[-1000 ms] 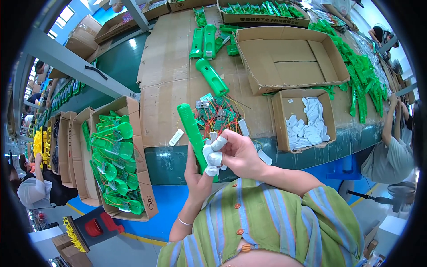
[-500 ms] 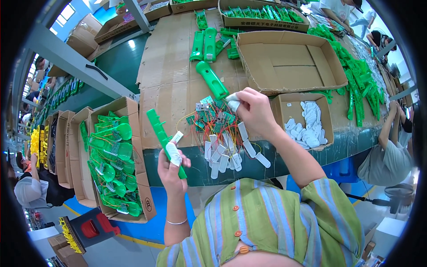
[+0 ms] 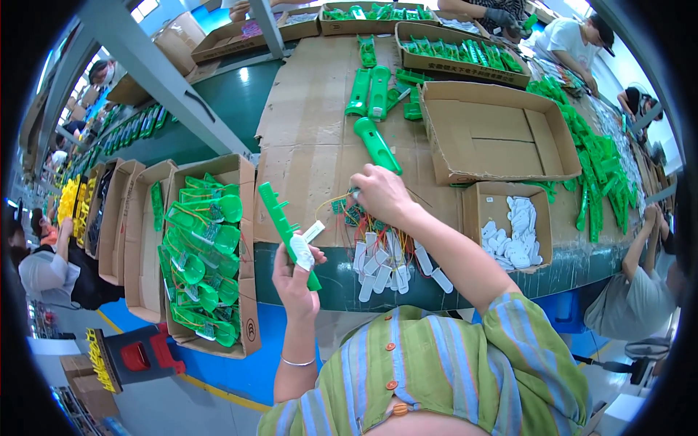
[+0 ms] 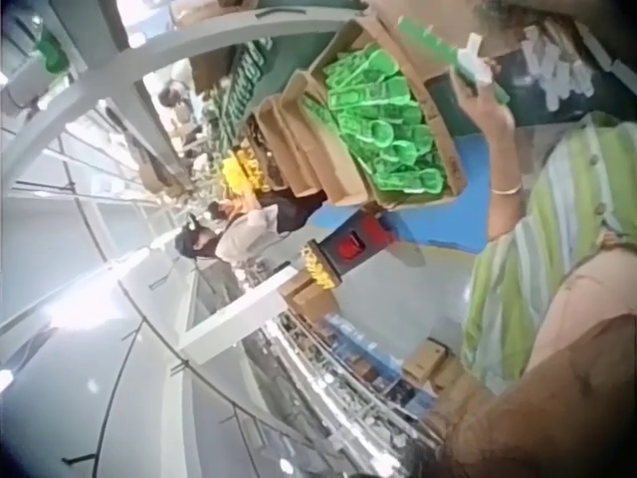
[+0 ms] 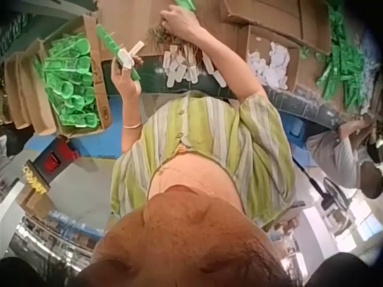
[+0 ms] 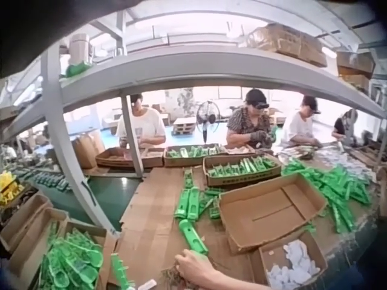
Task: Assembling electronic light fixtures by inserting LED strips and components into plastic housings at a workbench.
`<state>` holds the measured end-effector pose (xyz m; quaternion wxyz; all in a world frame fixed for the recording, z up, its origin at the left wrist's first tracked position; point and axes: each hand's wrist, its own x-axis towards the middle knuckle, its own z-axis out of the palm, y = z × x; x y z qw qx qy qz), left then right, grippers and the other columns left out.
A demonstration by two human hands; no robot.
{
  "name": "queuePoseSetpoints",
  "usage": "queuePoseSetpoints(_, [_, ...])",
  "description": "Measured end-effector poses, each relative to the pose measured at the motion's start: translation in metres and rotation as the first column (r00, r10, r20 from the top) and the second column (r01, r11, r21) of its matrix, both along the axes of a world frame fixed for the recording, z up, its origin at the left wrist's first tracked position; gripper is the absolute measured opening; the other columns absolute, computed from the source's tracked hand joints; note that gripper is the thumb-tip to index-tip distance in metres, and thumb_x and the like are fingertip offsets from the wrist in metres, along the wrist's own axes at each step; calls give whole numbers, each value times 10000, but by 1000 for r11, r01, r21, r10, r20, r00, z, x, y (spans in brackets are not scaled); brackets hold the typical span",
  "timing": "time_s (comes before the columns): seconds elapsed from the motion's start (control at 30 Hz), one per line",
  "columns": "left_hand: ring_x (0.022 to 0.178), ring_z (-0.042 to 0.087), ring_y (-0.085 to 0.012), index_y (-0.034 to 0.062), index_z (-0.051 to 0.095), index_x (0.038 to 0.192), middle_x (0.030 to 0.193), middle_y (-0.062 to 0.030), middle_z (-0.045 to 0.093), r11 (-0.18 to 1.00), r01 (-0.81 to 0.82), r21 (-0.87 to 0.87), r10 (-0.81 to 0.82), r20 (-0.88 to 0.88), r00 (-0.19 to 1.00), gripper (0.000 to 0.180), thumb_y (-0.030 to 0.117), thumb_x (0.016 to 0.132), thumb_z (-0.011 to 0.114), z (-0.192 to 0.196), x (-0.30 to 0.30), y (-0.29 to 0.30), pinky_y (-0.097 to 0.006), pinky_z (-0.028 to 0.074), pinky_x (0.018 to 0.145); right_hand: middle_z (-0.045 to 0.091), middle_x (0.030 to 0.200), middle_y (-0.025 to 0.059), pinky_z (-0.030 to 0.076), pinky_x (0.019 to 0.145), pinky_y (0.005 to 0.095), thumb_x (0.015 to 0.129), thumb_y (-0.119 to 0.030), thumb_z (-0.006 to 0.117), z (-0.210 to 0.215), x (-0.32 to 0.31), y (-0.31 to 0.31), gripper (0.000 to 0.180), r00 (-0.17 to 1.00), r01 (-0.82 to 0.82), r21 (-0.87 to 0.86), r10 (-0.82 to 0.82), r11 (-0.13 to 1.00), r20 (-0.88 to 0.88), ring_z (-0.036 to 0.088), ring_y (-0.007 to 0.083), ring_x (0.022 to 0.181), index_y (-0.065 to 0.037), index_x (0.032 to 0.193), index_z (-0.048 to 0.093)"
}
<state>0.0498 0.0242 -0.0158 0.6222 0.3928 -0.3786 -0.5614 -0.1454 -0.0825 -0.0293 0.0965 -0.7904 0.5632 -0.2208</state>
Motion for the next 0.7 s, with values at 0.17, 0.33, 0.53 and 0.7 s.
queuePoseSetpoints(0.17, [819,586,-190,-31,424,1206,933,-118,588,998,-51,-40,50,-4,999,458,193,827,552,4,15,-5,-321,492,728,581,810,74,496,694,286,744,1,570,47,-10,21,100,836,-10,261,-135,965,532,611,164,800,-28,836,543])
queuePoseSetpoints(0.33, [896,591,-258,-41,388,1231,1139,-225,531,959,170,-226,-216,-195,957,530,238,817,566,40,-11,-21,-379,494,761,556,883,58,497,715,283,771,57,552,69,-1,58,175,66,-471,200,-191,859,979,603,145,811,-21,906,472])
queuePoseSetpoints(0.53, [927,596,-303,-66,363,1241,1115,-261,534,940,195,-278,-229,-93,969,516,191,824,526,52,-27,-23,-398,486,817,563,869,55,501,706,274,751,46,583,75,7,78,194,373,-299,57,62,952,926,598,146,795,3,927,513])
queuePoseSetpoints(0.7, [915,598,-271,-66,364,1236,1096,-256,545,944,210,-253,-245,-113,963,531,207,818,546,59,-30,-14,-382,498,778,572,775,96,484,654,284,682,33,640,85,0,76,162,760,-87,-269,238,959,605,597,199,731,1,833,592])
